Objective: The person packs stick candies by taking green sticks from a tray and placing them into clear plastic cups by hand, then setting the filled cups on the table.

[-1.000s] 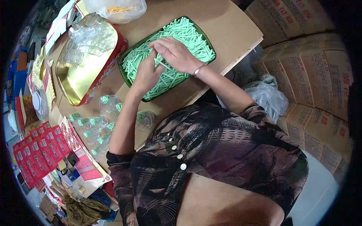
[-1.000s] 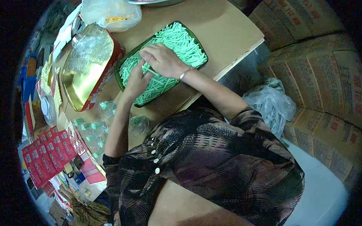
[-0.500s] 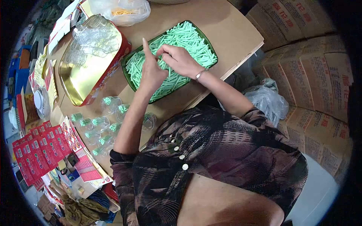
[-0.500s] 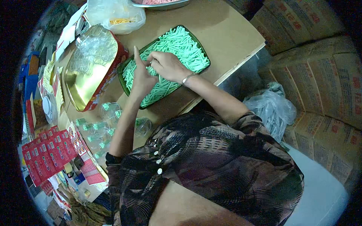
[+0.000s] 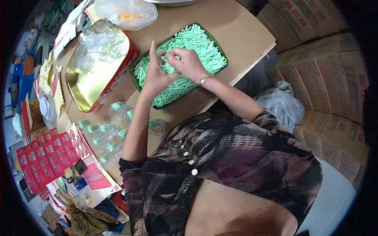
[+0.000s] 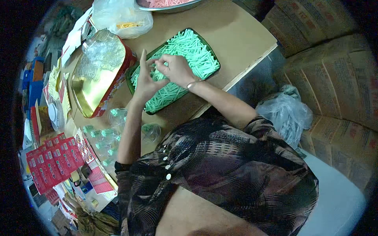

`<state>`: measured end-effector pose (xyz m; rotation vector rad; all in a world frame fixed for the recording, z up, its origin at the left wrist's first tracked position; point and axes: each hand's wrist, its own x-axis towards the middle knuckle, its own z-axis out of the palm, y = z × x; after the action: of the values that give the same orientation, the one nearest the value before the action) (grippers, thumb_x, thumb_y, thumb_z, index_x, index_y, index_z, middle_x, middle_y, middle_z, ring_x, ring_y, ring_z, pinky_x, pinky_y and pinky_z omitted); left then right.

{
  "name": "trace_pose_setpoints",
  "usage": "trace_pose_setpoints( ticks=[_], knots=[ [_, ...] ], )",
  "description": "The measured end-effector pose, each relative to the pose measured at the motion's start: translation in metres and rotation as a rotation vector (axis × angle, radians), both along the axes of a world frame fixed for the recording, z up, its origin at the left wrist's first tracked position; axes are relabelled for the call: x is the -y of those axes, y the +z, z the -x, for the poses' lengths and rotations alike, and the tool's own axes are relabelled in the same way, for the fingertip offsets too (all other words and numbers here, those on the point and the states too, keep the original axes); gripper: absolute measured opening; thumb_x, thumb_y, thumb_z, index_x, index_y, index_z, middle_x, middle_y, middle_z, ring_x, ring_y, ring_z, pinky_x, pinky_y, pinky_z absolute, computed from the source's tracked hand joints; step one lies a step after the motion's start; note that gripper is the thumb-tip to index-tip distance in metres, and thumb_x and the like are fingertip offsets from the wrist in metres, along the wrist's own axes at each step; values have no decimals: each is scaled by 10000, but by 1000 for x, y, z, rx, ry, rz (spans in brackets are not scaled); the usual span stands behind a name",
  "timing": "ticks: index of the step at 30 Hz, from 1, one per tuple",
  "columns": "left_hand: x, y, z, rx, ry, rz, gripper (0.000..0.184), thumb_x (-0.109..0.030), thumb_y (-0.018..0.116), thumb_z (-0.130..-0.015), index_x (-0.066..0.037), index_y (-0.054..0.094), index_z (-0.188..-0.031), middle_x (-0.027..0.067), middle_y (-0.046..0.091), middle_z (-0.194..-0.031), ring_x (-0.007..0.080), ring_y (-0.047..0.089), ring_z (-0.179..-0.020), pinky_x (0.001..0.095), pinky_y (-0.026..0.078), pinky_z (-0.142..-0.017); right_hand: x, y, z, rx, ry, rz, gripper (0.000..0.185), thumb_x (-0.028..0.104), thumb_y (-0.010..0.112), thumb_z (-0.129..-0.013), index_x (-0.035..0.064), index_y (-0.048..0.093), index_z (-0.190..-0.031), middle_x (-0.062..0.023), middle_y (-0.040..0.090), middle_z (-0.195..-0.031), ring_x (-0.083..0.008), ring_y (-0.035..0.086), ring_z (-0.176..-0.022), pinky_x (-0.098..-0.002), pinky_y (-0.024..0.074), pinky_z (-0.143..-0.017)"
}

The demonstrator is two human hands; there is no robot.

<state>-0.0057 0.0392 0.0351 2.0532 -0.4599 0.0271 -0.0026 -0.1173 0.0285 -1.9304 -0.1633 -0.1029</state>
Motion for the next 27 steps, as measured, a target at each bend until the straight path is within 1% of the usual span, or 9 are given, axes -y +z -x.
trace_pose_setpoints(
  ticks=[2, 6, 7, 9, 11, 12, 16, 22, 27],
  knots=[
    [0, 3, 5, 60, -17, -34, 920, -116, 682, -807, 11, 93, -1503, 187, 588, -1057, 295, 594, -932, 329, 498, -759, 3, -1, -3, 17, -47, -26, 238, 233, 584, -913, 25, 614, -800, -18, 588, -669, -124, 452, -559, -270, 387, -542],
    [18, 14, 25, 24, 269, 201, 529, -201, 569, -922, 14, 374, -1365, 152, 587, -979, 257, 574, -853, 331, 467, -757, 0, -2, -7, 29, -80, -194, 227, 221, 590, -911, 26, 591, -794, 0, 543, -645, -108, 421, -554, -271, 373, -530],
    [22, 16, 26, 29, 273, 199, 529, -201, 569, -922, 14, 374, -1365, 152, 587, -979, 257, 574, -853, 331, 467, -757, -4, 2, -6, 33, -76, -197, 227, 221, 590, -911, 26, 591, -794, 0, 543, -645, -108, 421, -554, -271, 373, -530],
    [31, 17, 20, 53, 382, 201, 351, -204, 517, -953, 13, 447, -1220, 144, 583, -943, 236, 554, -816, 333, 453, -747, -13, 11, 1, 74, -79, -250, 219, 208, 572, -920, 27, 576, -798, -2, 529, -641, -109, 413, -552, -277, 372, -529],
    [35, 18, 15, 78, 485, 210, 244, -207, 466, -984, 12, 521, -1076, 136, 579, -907, 216, 535, -779, 335, 438, -736, -18, 19, 6, 116, -89, -297, 211, 195, 553, -930, 27, 562, -801, -4, 515, -637, -111, 406, -550, -284, 370, -528],
    [35, 20, 14, 81, 484, 212, 244, -207, 466, -984, 12, 521, -1076, 136, 579, -907, 216, 535, -779, 335, 438, -736, -17, 20, 7, 120, -88, -296, 211, 195, 553, -930, 27, 562, -801, -4, 515, -637, -111, 406, -550, -284, 370, -528],
    [36, 24, 8, 92, 373, 215, 210, -181, 434, -992, -3, 511, -910, 122, 559, -832, 192, 494, -723, 336, 420, -689, -7, 23, 7, 182, -21, -137, 203, 164, 515, -939, 25, 518, -790, -31, 507, -628, -145, 407, -543, -313, 374, -527],
    [41, 10, 13, 61, 399, 338, 236, -201, 423, -998, -3, 521, -916, 117, 557, -816, 189, 499, -725, 343, 423, -680, -5, 25, 2, 291, -7, 12, 203, 145, 497, -932, 27, 485, -768, -58, 521, -628, -189, 425, -530, -346, 384, -528],
    [47, 20, 14, 5, 441, 191, 252, -208, 405, -1005, -7, 522, -909, 114, 552, -813, 184, 494, -716, 331, 422, -649, -9, 17, -3, 155, -48, 28, 200, 145, 507, -916, 26, 469, -759, -70, 521, -619, -220, 433, -523, -362, 395, -538]
  ],
)
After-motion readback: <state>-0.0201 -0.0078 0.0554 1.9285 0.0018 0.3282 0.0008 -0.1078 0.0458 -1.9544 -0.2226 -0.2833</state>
